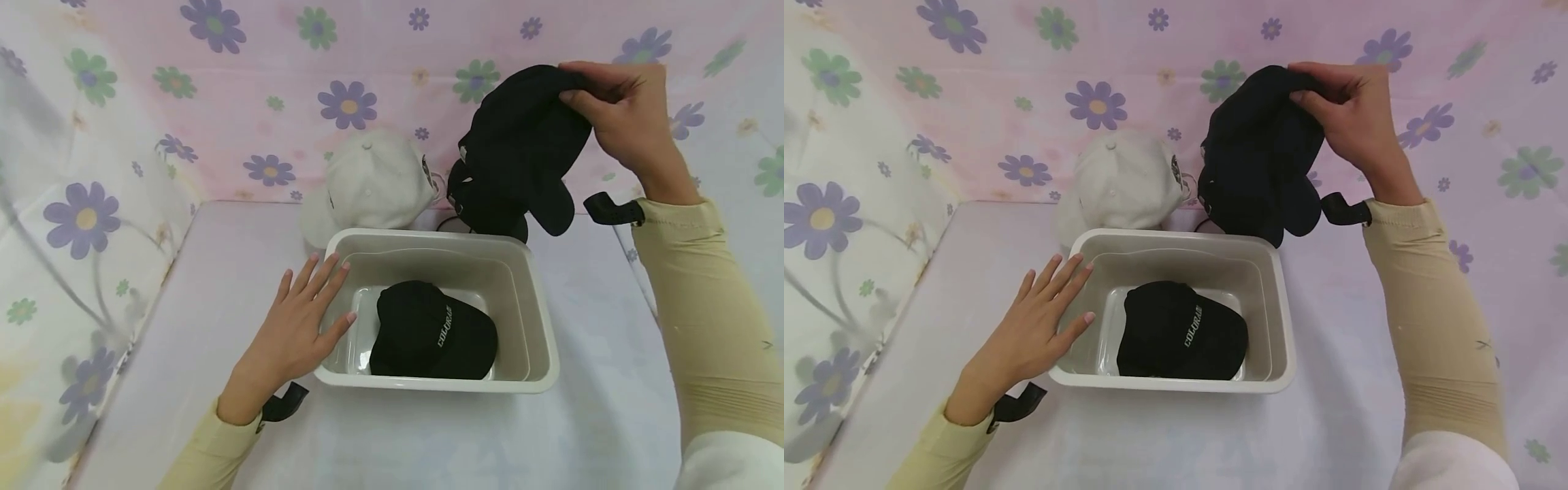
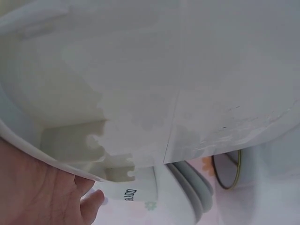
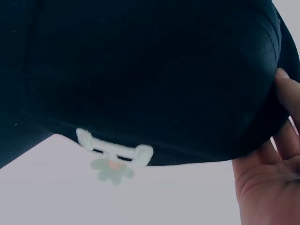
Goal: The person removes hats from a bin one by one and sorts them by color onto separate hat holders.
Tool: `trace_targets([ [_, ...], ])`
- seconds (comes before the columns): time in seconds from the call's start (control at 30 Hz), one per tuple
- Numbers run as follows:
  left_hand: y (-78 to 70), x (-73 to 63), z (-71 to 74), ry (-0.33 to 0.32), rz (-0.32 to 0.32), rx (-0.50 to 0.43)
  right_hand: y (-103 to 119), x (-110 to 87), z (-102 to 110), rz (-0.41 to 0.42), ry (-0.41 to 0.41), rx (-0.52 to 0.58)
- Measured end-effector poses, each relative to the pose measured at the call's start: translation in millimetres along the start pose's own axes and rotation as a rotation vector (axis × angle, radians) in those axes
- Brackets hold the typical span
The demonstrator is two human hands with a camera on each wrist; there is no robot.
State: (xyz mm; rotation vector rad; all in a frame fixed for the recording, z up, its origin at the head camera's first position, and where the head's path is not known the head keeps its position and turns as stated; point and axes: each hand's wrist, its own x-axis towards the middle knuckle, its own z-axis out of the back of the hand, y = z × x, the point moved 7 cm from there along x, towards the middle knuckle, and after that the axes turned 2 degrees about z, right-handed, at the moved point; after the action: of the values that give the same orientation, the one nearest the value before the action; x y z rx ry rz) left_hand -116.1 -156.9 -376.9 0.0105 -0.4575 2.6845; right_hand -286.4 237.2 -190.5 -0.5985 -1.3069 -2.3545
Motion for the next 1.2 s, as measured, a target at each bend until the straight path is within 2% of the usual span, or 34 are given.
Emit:
trace_targets([
  [0.23,-0.2,2.1,1.3,0.005,0.003,-0.001,-22.6,11.4,-42.1,0.020,0.154,-0.044],
  [0.47,-0.9,1.4,0.4,0.012,0.001,-0.005,-43.9,3.8,-80.0,-0.014,0.301,-0.053],
  [0.67,0.2,0.5,-0.7,0.015,0.002,0.001,-60.8,-2.8,-89.0,-0.040,0.321,-0.072],
  [0.9,2.5,-0.3,-1.2,0.021,0.011,-0.010,-67.9,-6.6,-97.7,-0.040,0.352,-0.138],
  [1.03,3.3,-0.1,-2.9,0.023,0.011,-0.007,-73.4,-8.3,-100.1,-0.057,0.404,-0.144],
  [1.2,3.0,1.2,-3.6,0.024,0.009,-0.011,-82.0,-11.6,-101.2,-0.128,0.497,-0.129],
])
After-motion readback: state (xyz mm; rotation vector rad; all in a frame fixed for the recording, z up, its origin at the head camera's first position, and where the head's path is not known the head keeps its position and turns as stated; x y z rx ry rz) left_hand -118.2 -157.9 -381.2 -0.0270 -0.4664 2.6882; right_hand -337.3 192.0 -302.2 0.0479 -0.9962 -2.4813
